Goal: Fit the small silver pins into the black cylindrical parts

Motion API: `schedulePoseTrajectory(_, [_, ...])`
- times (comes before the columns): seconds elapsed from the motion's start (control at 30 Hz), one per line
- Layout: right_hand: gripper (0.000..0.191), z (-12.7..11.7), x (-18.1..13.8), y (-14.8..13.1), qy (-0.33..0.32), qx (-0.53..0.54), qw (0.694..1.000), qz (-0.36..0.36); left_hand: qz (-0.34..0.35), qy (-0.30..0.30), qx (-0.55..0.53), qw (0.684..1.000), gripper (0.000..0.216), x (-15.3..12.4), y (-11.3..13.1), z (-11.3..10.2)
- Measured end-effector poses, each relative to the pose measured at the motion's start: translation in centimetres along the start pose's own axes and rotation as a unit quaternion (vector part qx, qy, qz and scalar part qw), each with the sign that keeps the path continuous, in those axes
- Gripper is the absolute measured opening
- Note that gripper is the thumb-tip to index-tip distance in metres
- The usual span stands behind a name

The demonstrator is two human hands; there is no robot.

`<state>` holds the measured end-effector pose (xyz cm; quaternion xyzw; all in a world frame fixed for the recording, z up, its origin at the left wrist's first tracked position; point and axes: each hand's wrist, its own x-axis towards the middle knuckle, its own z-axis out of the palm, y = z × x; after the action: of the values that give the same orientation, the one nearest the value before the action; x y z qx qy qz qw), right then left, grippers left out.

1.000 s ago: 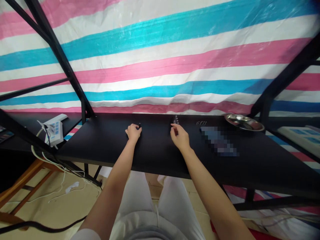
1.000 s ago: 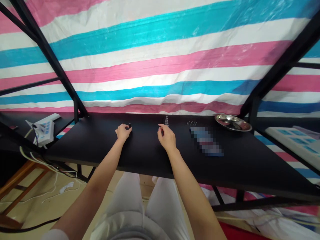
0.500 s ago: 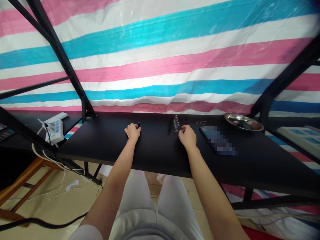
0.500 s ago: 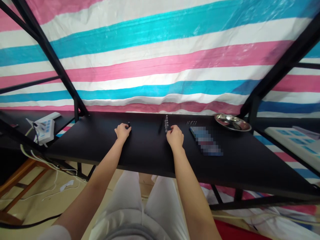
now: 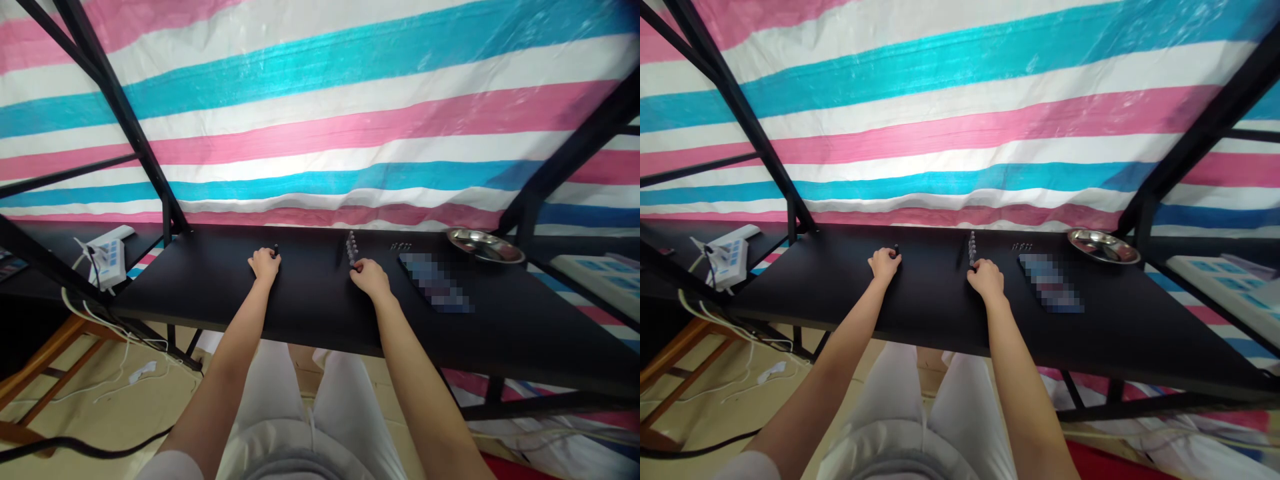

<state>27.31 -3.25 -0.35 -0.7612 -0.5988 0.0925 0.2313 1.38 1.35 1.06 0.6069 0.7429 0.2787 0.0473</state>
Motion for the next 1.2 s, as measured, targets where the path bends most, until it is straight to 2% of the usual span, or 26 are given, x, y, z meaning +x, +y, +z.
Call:
schedulePoseTrajectory(0.47, [0.024,0.2,0.0,-0.1,0.001,-0.005,1.0,-0.016,-0.005,-0.007,-0.01,1.0,0.012,0.2,0.1,-0.2])
schedulePoseTrajectory(0.53, [0.023,0.3,0.1,-0.1,0.007,-0.005,1.0,-0.018,-0.003,0.011,-0.007,1.0,0.02,0.0,0.3,-0.3])
schedulePoseTrajectory(0.63, [0.022,0.5,0.1,0.0,0.014,-0.002,1.0,-0.018,0.014,0.062,-0.005,0.998,0.045,-0.8,0.9,-0.7])
schedulePoseTrajectory(0.7, [0.022,0.5,0.2,0.0,0.017,0.0,1.0,-0.017,0.052,0.091,-0.001,0.994,0.053,-1.5,1.5,-1.0])
schedulePoseTrajectory(0.8, [0.023,0.5,0.1,0.0,0.018,-0.002,1.0,-0.013,0.163,0.102,-0.001,0.981,0.049,-2.9,2.7,-1.0])
schedulePoseTrajectory(0.93, [0.023,0.4,0.1,-0.1,0.01,-0.007,1.0,-0.002,0.353,0.042,0.02,0.935,0.045,-4.7,4.7,-0.1])
schedulePoseTrajectory(1.0, [0.023,0.4,0.1,-0.1,0.011,-0.009,1.0,0.0,0.424,0.005,0.043,0.905,0.048,-5.4,5.7,0.7])
schedulePoseTrajectory(1.1, [0.023,0.6,0.2,0.0,0.02,-0.014,1.0,-0.007,0.464,-0.018,0.064,0.883,0.052,-5.8,7.0,1.9])
schedulePoseTrajectory(1.2, [0.023,0.7,0.3,0.1,0.037,-0.02,0.999,-0.018,0.458,-0.025,0.068,0.886,0.051,-5.6,7.9,3.1])
